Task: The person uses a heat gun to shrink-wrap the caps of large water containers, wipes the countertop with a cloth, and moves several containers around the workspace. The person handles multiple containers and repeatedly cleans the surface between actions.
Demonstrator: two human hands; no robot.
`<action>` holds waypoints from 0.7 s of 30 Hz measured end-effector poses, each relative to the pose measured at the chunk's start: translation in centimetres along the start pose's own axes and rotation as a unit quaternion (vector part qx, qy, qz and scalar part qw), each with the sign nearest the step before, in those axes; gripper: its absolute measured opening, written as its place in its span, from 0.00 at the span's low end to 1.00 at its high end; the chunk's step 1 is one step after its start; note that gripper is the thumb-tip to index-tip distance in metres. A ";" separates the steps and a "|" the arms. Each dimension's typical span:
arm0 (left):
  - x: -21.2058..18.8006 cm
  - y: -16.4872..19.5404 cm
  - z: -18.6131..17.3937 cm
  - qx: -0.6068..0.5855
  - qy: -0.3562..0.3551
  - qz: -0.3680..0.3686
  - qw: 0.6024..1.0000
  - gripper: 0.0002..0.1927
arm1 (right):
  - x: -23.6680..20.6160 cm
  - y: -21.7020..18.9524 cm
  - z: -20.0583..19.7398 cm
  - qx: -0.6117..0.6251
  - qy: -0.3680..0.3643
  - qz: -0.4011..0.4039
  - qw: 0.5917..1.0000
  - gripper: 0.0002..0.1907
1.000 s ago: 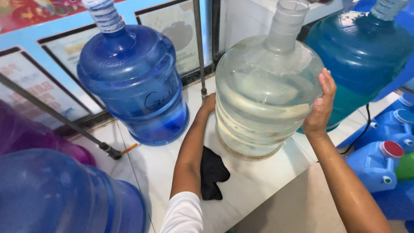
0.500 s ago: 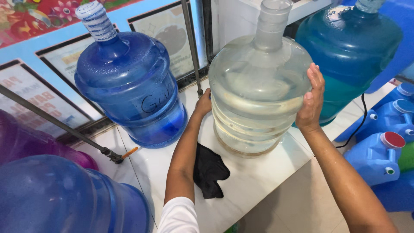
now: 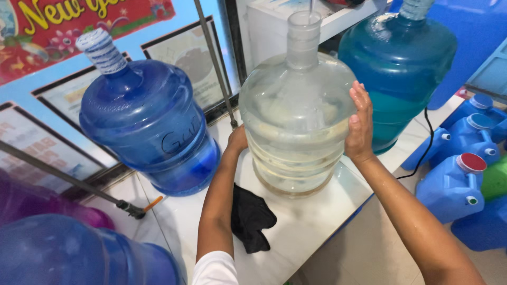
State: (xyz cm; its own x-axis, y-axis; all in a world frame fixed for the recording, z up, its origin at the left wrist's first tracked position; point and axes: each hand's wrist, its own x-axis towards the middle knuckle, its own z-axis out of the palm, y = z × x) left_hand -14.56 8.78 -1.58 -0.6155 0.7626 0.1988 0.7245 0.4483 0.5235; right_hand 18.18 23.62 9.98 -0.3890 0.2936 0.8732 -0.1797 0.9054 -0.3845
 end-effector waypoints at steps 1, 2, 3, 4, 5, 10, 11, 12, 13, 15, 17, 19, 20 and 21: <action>0.1 0.1 0.0 0.005 -0.002 0.003 1.000 0.25 | 0.0 0.0 0.0 0.001 -0.002 -0.001 1.000 0.32; 0.2 0.2 0.0 0.002 0.001 0.017 1.000 0.24 | 0.0 0.1 0.0 0.004 -0.004 -0.002 1.000 0.32; 0.2 0.1 0.1 -0.001 0.003 0.029 1.000 0.24 | 0.1 0.1 -0.1 0.003 -0.001 -0.001 1.000 0.32; 0.2 0.0 0.2 -0.005 0.006 0.041 0.999 0.24 | 0.1 0.2 0.0 0.004 0.001 -0.001 1.000 0.32; 0.3 -0.1 0.4 -0.010 0.007 0.051 0.999 0.23 | 0.0 0.2 0.0 0.003 0.004 -0.002 1.000 0.32; 0.9 -0.9 1.2 -0.096 -0.016 0.123 0.988 0.22 | -0.1 0.1 0.1 0.007 0.004 0.008 1.000 0.31; 1.0 -0.7 0.9 -0.098 -0.031 0.144 0.984 0.21 | -0.1 0.0 0.0 0.010 0.004 0.008 1.000 0.31; 1.1 -0.6 0.3 -0.102 -0.047 0.164 0.980 0.21 | -0.1 0.0 0.0 0.007 0.003 0.006 1.000 0.31; 1.4 -0.5 -0.3 -0.106 -0.063 0.186 0.975 0.21 | -0.1 0.0 -0.1 0.003 0.001 0.004 1.000 0.32; 1.8 -0.5 -2.6 -0.283 -0.188 -0.055 0.939 0.21 | -0.1 0.0 -0.2 -0.003 -0.007 0.001 1.000 0.32; 1.9 0.2 -7.1 -0.272 -0.103 -0.090 0.953 0.16 | -0.1 0.0 -0.3 0.000 -0.014 -0.003 1.000 0.31; 1.9 1.9 -12.7 -0.316 -0.028 -0.038 0.948 0.19 | -0.1 -0.1 -0.3 0.003 -0.015 0.003 1.000 0.31; 1.8 3.2 -15.4 -0.248 0.021 0.010 0.969 0.24 | -0.1 -0.2 -0.3 0.004 -0.015 0.005 1.000 0.32; 2.3 5.4 -17.8 -0.350 0.047 0.010 0.936 0.17 | -0.1 -0.4 -0.3 0.008 -0.014 0.003 1.000 0.32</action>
State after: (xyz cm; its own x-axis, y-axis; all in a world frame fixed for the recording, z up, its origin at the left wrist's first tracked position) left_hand -17.61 4.67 16.42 -0.6518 0.7090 0.2694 0.3768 -0.0056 0.9263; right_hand 18.53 23.36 10.14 -0.4145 0.2905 0.8624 -0.1916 0.8986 -0.3947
